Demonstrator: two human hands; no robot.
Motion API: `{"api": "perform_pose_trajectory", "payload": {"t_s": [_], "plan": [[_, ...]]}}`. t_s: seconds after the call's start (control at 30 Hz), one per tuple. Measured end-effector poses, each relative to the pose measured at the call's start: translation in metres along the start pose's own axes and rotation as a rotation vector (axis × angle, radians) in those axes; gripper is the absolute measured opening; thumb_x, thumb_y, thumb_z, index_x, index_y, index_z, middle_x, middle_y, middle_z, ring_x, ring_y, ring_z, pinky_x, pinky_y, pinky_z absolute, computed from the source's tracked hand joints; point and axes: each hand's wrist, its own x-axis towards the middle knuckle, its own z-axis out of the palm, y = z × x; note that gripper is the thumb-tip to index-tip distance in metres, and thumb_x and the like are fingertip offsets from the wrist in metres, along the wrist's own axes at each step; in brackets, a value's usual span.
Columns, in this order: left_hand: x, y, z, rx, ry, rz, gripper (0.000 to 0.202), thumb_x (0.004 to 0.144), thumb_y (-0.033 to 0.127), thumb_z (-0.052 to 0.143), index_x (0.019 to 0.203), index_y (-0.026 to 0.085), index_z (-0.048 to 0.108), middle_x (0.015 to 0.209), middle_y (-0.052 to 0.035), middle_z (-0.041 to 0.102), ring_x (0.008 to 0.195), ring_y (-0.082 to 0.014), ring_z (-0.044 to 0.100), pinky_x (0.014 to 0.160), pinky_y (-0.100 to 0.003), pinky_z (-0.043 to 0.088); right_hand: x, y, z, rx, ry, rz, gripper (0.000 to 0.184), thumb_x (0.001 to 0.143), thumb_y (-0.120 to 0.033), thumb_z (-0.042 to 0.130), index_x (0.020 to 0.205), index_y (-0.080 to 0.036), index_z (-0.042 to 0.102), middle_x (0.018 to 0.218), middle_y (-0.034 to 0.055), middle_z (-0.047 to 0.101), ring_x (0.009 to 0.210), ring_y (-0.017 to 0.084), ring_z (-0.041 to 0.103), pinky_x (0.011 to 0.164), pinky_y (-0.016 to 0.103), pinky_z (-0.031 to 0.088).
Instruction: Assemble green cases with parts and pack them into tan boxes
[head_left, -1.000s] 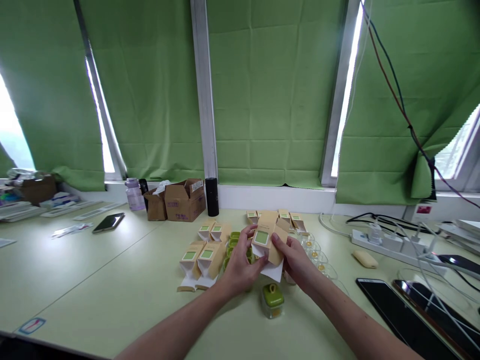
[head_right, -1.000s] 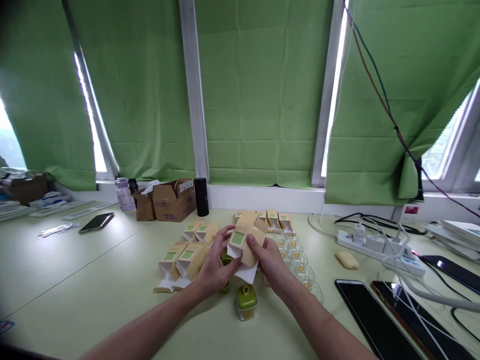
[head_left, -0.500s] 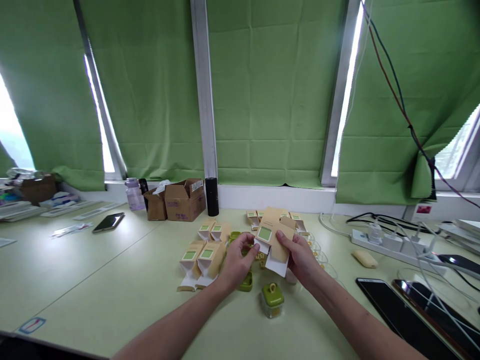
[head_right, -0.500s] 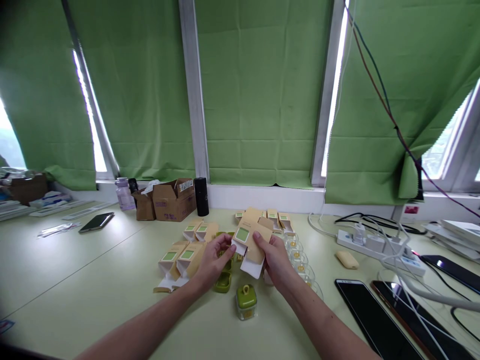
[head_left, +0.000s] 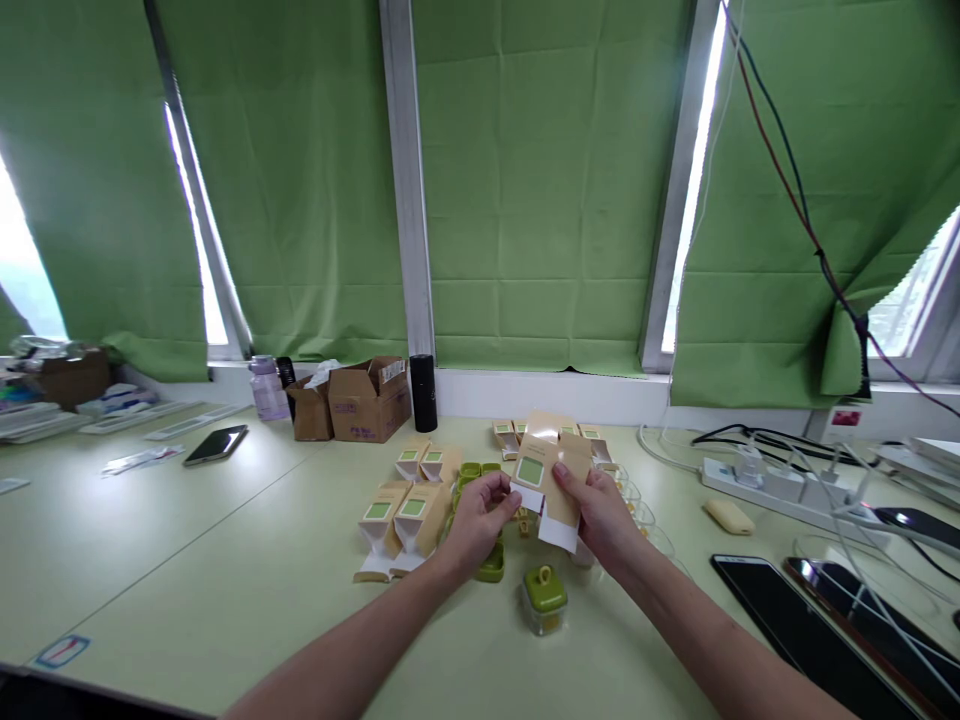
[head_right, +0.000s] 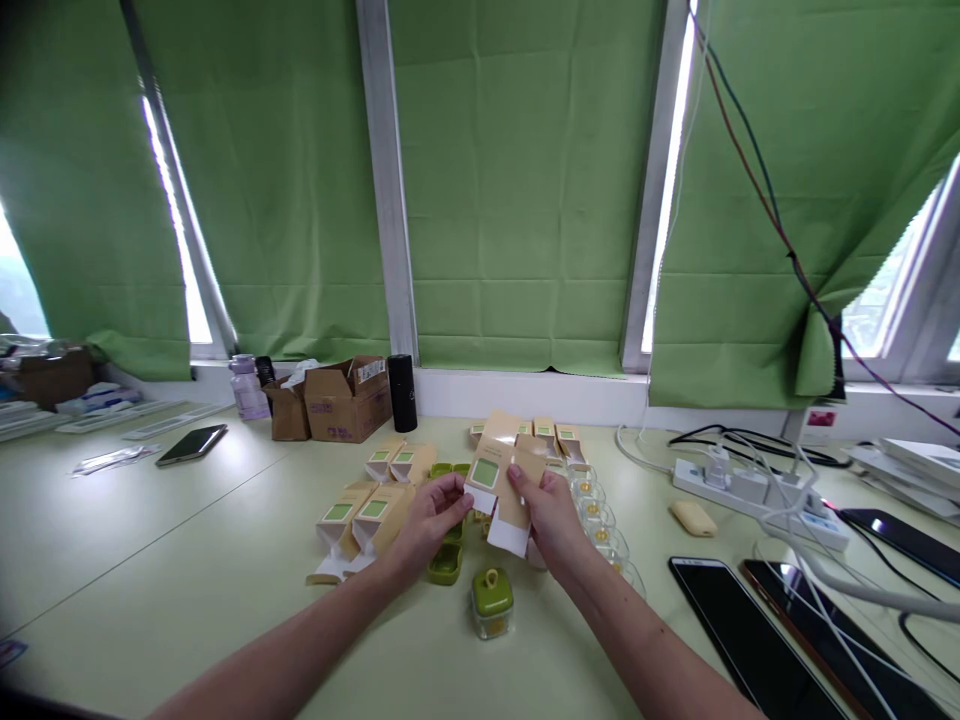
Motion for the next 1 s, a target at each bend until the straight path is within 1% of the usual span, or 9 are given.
{"api": "perform_pose_trajectory", "payload": {"t_s": [0.07,0.13,0.27,0.43,0.53,0.6,0.73,0.9,1.0], "plan": [[-0.001,0.003,0.0,0.02,-0.005,0.016,0.049,0.076,0.063,0.086,0.082,0.019,0.067,0.085,-0.0052,0.069,0.083,-0.0201,0.063,0.078,-0.03,0.05,0.0,-0.001,0.0,-0.024,0.001,0.006,0.058,0.059,-0.058,0.1,0.096,-0.017,0.081,0.092,0.0112,0.086,0.077,0.032,0.081,0.067,0.042,0.068],[-0.002,0.006,0.001,0.028,-0.004,0.027,0.05,0.079,0.065,0.083,0.082,0.019,0.067,0.083,-0.0042,0.066,0.08,-0.0189,0.061,0.075,-0.029,0.048,-0.002,-0.002,0.001,-0.055,-0.002,0.006,0.059,0.058,-0.06,0.1,0.094,-0.017,0.081,0.091,0.0111,0.085,0.074,0.029,0.08,0.065,0.039,0.066],[0.0,0.007,0.001,0.077,0.05,0.03,0.055,0.08,0.07,0.08,0.073,0.018,0.061,0.071,0.0001,0.055,0.069,-0.0144,0.05,0.064,-0.026,0.04,-0.006,-0.006,0.006,-0.094,-0.023,-0.018,0.06,0.056,-0.06,0.1,0.092,-0.016,0.082,0.086,0.01,0.085,0.071,0.027,0.079,0.065,0.037,0.065],[0.003,0.003,-0.001,0.043,0.111,0.009,0.057,0.077,0.069,0.082,0.071,0.019,0.056,0.067,0.002,0.053,0.063,-0.0124,0.047,0.06,-0.024,0.038,-0.009,-0.011,0.009,-0.12,-0.064,-0.043,0.055,0.06,-0.059,0.099,0.091,-0.017,0.081,0.089,0.0118,0.085,0.075,0.029,0.08,0.064,0.038,0.065],[0.003,0.003,-0.002,0.007,0.127,-0.004,0.058,0.076,0.069,0.083,0.07,0.019,0.055,0.065,0.0033,0.053,0.059,-0.0107,0.044,0.055,-0.022,0.034,-0.009,-0.012,0.007,-0.136,-0.081,-0.036,0.054,0.058,-0.06,0.099,0.087,-0.017,0.081,0.085,0.0122,0.084,0.074,0.031,0.08,0.06,0.038,0.064],[0.004,0.003,-0.002,-0.002,0.134,-0.003,0.058,0.075,0.069,0.084,0.07,0.019,0.055,0.063,0.0041,0.052,0.057,-0.01,0.043,0.053,-0.022,0.033,-0.008,-0.012,0.005,-0.153,-0.081,-0.042,0.053,0.058,-0.06,0.099,0.083,-0.018,0.08,0.081,0.0117,0.083,0.074,0.032,0.08,0.061,0.039,0.064],[0.006,0.002,-0.002,0.01,0.146,0.019,0.058,0.076,0.07,0.083,0.071,0.018,0.059,0.066,0.0027,0.056,0.059,-0.0107,0.048,0.055,-0.022,0.038,-0.007,-0.012,0.004,-0.161,-0.066,-0.057,0.052,0.059,-0.061,0.097,0.082,-0.018,0.08,0.081,0.011,0.083,0.073,0.033,0.08,0.063,0.042,0.065],[0.009,-0.001,-0.003,-0.001,0.118,0.03,0.057,0.074,0.07,0.086,0.085,0.017,0.069,0.081,-0.0034,0.07,0.073,-0.0159,0.063,0.067,-0.026,0.05,-0.006,-0.011,0.004,-0.142,-0.057,-0.032,0.052,0.06,-0.062,0.097,0.083,-0.019,0.079,0.084,0.0112,0.084,0.073,0.032,0.08,0.064,0.043,0.066],[0.011,-0.003,-0.007,0.04,0.107,0.044,0.055,0.074,0.068,0.087,0.086,0.017,0.069,0.084,-0.0047,0.071,0.076,-0.0176,0.066,0.07,-0.028,0.052,-0.007,-0.009,0.006,-0.125,-0.058,-0.049,0.053,0.06,-0.062,0.097,0.086,-0.02,0.079,0.09,0.0119,0.085,0.077,0.032,0.081,0.064,0.042,0.066]]}}
